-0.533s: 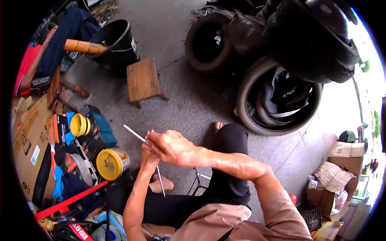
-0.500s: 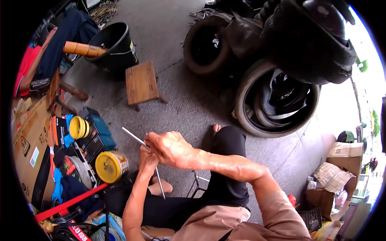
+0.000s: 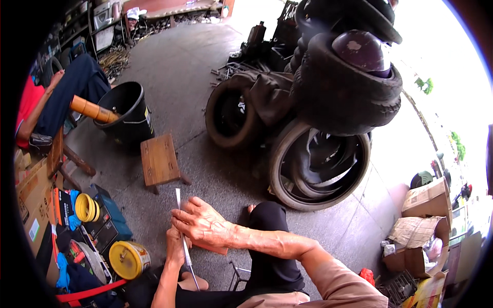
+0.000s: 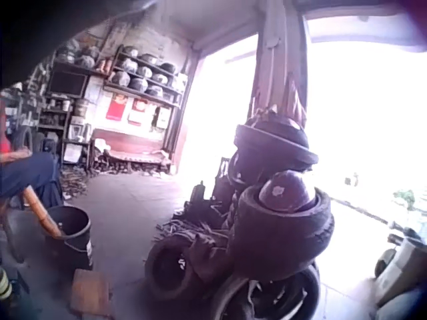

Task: The recorder uses a screwdriver and a metal rod to maintain or repair a motorcycle battery.

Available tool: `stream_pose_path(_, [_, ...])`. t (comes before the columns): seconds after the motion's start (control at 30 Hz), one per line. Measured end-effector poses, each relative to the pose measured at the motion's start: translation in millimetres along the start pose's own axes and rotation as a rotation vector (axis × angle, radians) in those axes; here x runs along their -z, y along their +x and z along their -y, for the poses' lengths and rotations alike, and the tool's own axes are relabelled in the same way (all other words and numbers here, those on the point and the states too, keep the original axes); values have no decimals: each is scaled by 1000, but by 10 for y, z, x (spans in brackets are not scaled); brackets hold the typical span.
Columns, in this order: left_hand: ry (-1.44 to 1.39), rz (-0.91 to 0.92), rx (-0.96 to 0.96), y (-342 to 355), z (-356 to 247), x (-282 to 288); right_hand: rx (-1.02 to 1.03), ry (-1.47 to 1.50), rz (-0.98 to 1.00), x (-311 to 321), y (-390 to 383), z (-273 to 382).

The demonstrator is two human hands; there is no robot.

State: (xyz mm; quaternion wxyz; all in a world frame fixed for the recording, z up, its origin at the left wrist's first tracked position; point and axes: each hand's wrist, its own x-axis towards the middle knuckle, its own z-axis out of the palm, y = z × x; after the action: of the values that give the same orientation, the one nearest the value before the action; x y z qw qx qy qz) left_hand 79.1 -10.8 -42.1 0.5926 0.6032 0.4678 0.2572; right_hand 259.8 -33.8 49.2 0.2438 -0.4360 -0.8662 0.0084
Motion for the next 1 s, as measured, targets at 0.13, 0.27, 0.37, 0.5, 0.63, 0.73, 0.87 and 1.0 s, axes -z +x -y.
stream_pose_path(0.13, [-120,-8,106,-7,-49,-115,-171,109,40,59,-50,-11])
stream_pose_path(0.27, [-151,-15,108,8,140,-99,-158,307,-173,160,-5,-87])
stream_pose_path(0.37, [-83,2,26,13,-143,-180,-280,387,-193,299,0,-142])
stream_pose_path(0.5, [-64,-14,-40,-22,-101,-98,-179,247,-173,245,-2,-156])
stream_pose_path(0.63, [-149,-38,83,26,-46,-70,-40,185,-30,140,-30,-143])
stream_pose_path(0.73, [-74,-49,107,35,10,-82,-70,161,-12,155,-23,-129])
stream_pose_path(0.87, [64,-95,3,97,179,-96,-48,86,0,189,-42,-122])
stream_pose_path(1.0, [71,-98,-56,130,223,-92,80,-116,-220,216,-24,-120])
